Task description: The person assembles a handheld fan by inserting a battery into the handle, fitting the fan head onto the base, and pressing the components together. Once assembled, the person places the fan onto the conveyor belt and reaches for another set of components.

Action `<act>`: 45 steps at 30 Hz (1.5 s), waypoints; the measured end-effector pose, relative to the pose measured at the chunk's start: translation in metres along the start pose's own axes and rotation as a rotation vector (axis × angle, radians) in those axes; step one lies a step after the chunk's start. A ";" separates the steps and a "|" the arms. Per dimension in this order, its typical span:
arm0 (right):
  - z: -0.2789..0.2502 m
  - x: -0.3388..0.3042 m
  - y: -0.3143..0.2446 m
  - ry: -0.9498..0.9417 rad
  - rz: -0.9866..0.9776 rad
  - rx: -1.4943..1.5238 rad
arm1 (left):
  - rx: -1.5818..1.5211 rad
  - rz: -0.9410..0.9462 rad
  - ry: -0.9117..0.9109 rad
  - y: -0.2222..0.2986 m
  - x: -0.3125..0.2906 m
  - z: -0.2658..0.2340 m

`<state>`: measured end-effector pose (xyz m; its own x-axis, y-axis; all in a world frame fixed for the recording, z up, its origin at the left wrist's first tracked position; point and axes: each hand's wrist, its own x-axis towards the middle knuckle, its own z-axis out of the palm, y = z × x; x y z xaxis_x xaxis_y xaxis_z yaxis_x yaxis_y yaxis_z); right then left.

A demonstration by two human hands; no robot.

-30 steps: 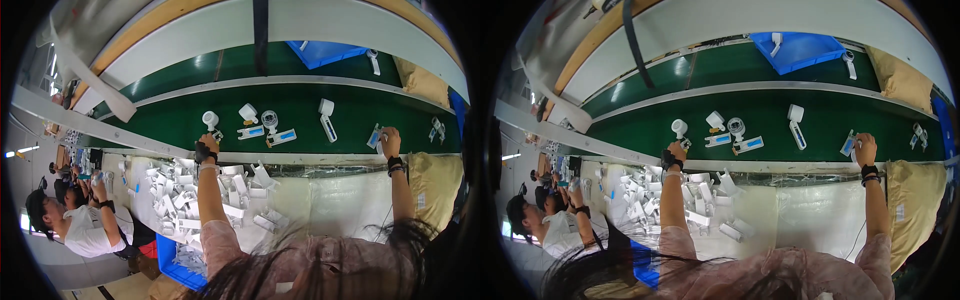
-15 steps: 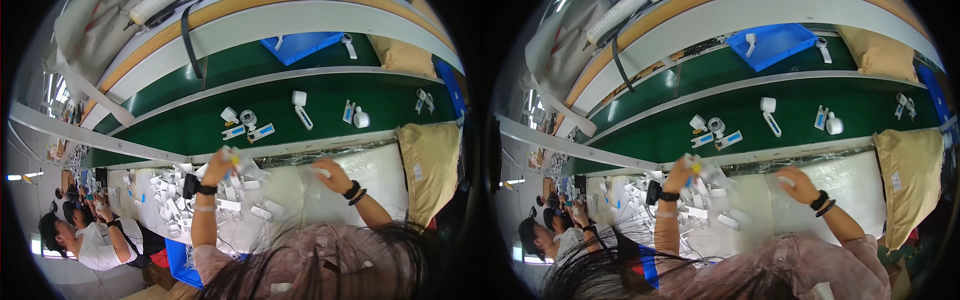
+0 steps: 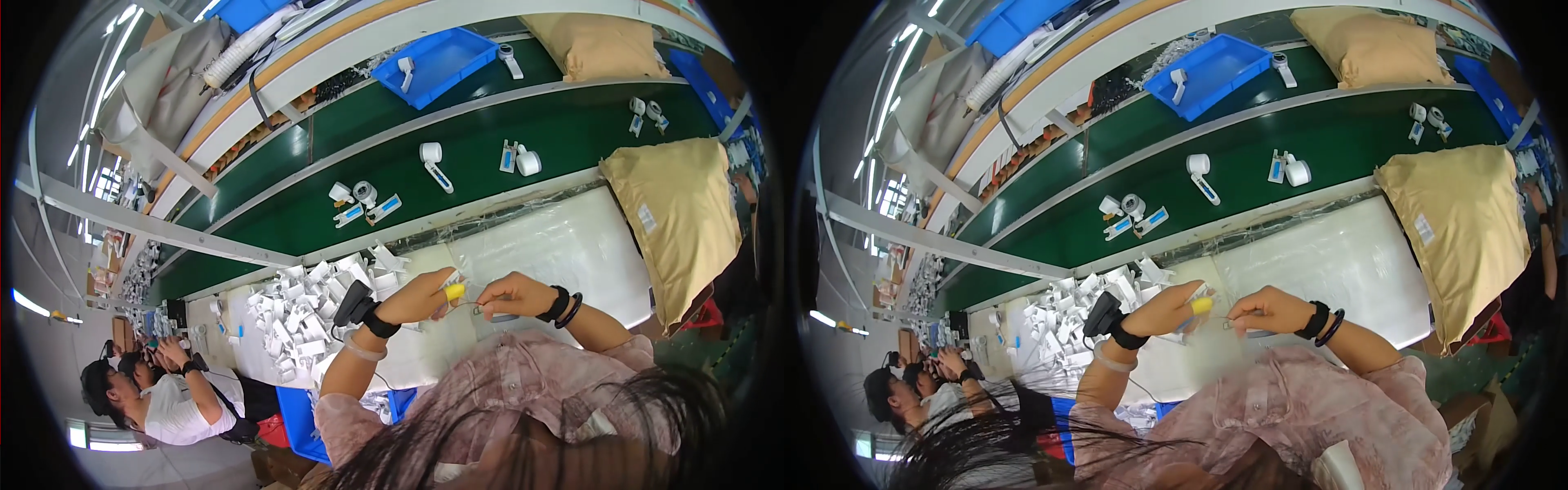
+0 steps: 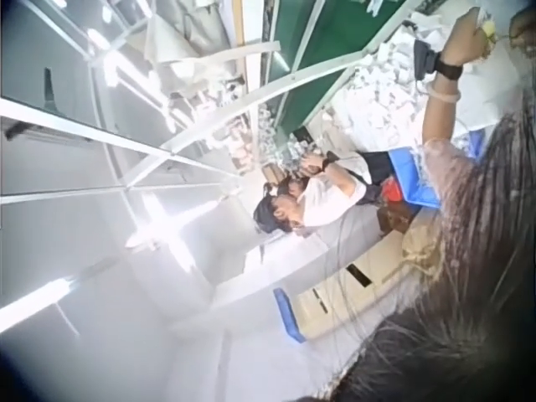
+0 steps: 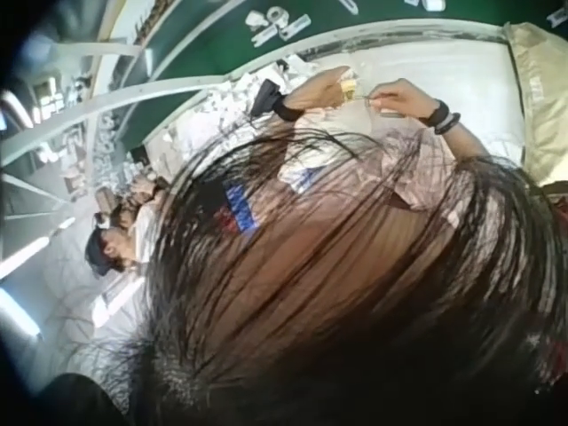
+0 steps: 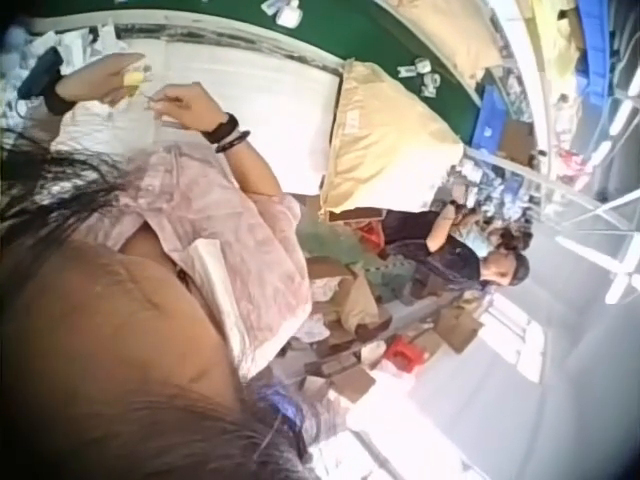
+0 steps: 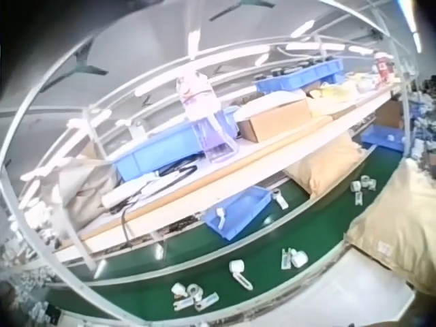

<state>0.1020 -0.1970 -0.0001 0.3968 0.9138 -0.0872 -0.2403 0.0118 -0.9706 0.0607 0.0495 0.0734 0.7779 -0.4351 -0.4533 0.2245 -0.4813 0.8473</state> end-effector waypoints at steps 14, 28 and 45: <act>0.020 -0.031 0.004 0.813 -0.437 -0.365 | -0.679 0.220 0.619 0.010 0.026 0.119; 0.028 -0.048 -0.011 0.743 -0.629 -0.676 | -0.811 0.288 0.597 0.003 0.012 0.139; 0.032 -0.050 -0.007 0.702 -0.776 -0.811 | -0.623 0.302 0.573 0.017 0.006 0.149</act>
<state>0.0555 -0.2295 0.0183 0.6203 0.3740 0.6894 0.7525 -0.0361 -0.6576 -0.0185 -0.0751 0.0440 0.9914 0.0505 -0.1204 0.1106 0.1651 0.9801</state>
